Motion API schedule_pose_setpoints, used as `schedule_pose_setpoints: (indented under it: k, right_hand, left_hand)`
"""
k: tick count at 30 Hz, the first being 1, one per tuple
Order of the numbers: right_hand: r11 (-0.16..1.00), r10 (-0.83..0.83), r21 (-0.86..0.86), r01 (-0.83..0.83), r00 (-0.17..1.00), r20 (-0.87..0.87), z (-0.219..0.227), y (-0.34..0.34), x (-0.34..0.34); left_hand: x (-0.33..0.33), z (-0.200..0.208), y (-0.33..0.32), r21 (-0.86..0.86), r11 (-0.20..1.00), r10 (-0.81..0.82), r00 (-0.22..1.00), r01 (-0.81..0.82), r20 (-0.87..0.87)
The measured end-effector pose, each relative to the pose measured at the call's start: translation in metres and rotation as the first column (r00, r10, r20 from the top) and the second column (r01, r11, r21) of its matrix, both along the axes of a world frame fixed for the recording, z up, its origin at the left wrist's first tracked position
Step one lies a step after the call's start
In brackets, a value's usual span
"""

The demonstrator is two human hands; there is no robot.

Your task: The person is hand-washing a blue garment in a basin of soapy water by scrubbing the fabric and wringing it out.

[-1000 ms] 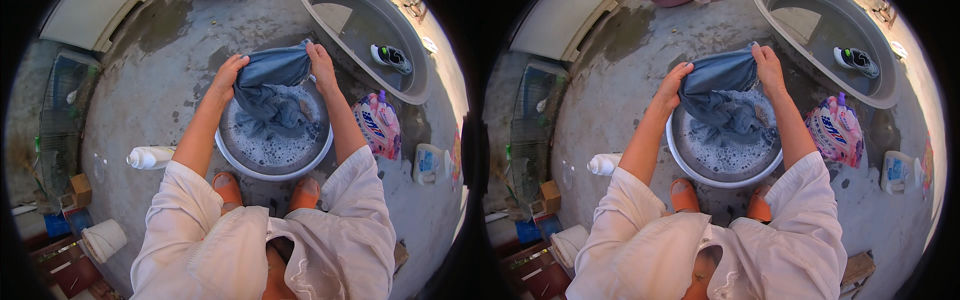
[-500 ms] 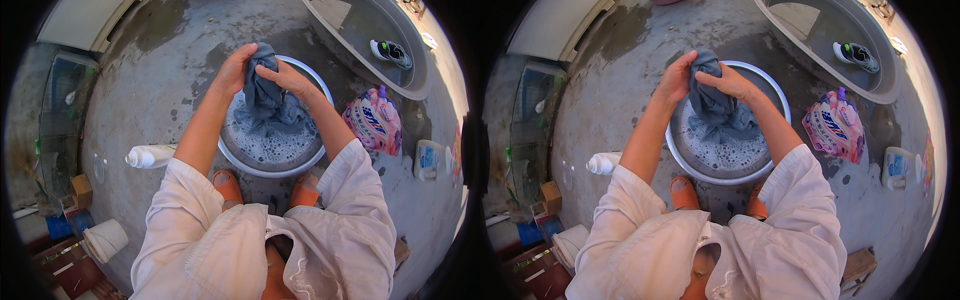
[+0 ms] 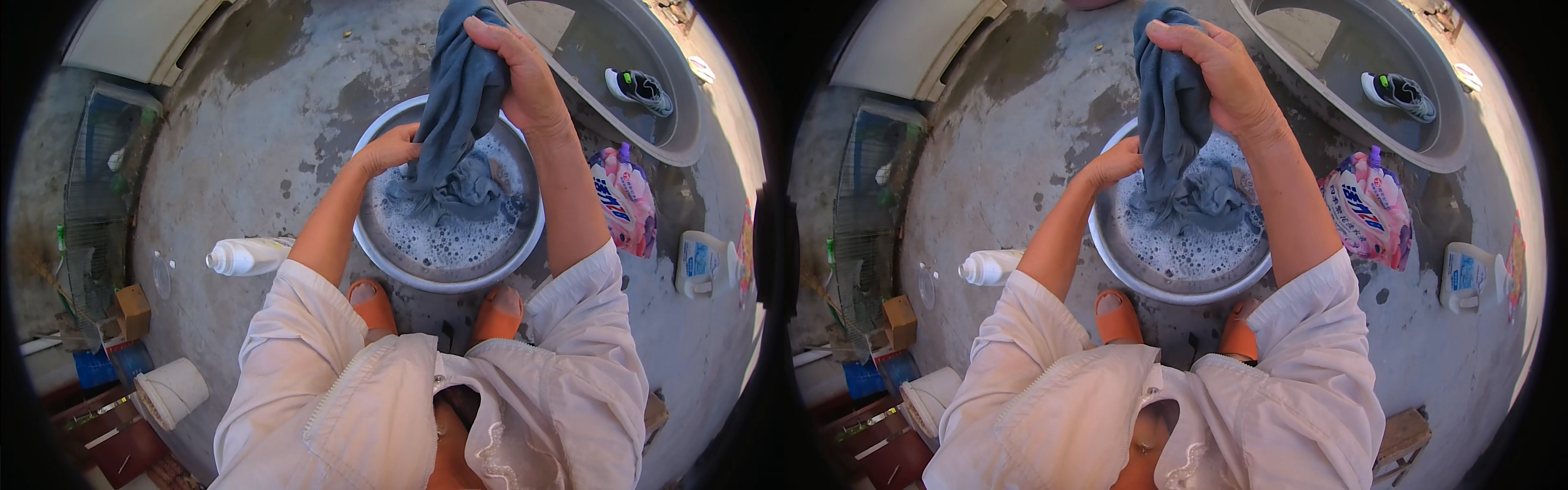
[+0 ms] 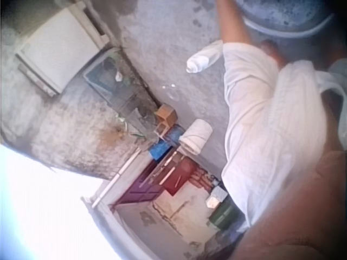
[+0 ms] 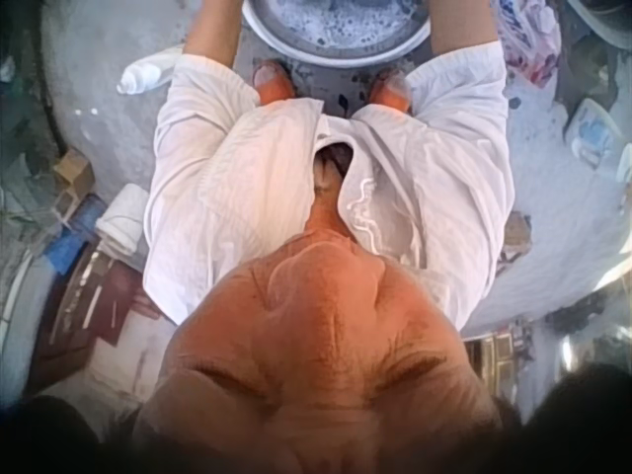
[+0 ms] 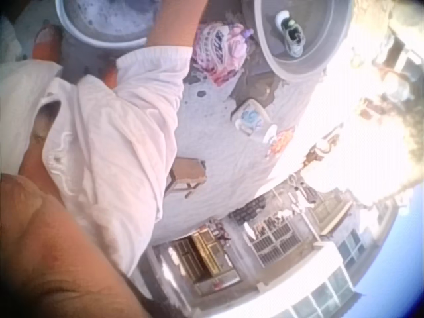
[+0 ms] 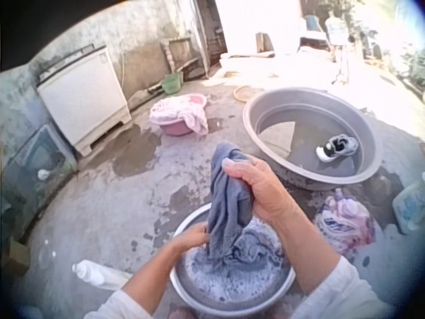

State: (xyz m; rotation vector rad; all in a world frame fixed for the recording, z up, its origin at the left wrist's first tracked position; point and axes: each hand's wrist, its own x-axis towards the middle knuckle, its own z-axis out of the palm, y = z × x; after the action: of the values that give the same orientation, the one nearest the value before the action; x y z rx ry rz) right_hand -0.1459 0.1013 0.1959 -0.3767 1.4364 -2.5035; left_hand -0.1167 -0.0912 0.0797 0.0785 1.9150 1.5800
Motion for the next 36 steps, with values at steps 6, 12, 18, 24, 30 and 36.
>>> schedule_pose_setpoints:
  k: [6, 12, 18, 24, 30, 36]
  right_hand:
    - [0.993, -0.1, -0.05, 0.107, 0.988, 0.119, 0.002, 0.029, -0.016]
    - [1.0, 0.019, -0.013, -0.016, 0.949, 0.316, -0.066, 0.042, -0.023]
    - [0.85, -0.204, 0.487, 0.2, 0.978, -0.045, -0.076, -0.071, 0.045]
    - [0.36, -0.504, 0.795, 0.488, 0.819, -0.274, -0.1, -0.075, 0.023]
    - [0.404, -0.48, 0.793, 0.456, 0.844, -0.24, -0.115, -0.064, 0.029]
    - [0.472, -0.305, 0.8, 0.369, 0.92, -0.245, -0.117, -0.067, 0.04]
  left_hand:
    - [-0.013, 0.0, -0.019, 0.244, 0.96, 0.142, 0.99, -0.134, -0.016]
    - [-0.02, -0.004, -0.013, 0.574, 0.715, 0.357, 0.915, -0.398, 0.189]
    - [-0.022, -0.024, -0.013, 0.673, 0.446, 0.387, 0.805, -0.59, 0.449]
    - [-0.001, -0.002, 0.054, 0.463, 0.418, 0.665, 0.61, -0.782, 0.431]
    - [-0.01, -0.024, 0.048, 0.473, 0.582, 0.605, 0.741, -0.661, 0.291]
    - [-0.003, -0.032, 0.042, 0.398, 0.488, 0.657, 0.627, -0.777, 0.417]
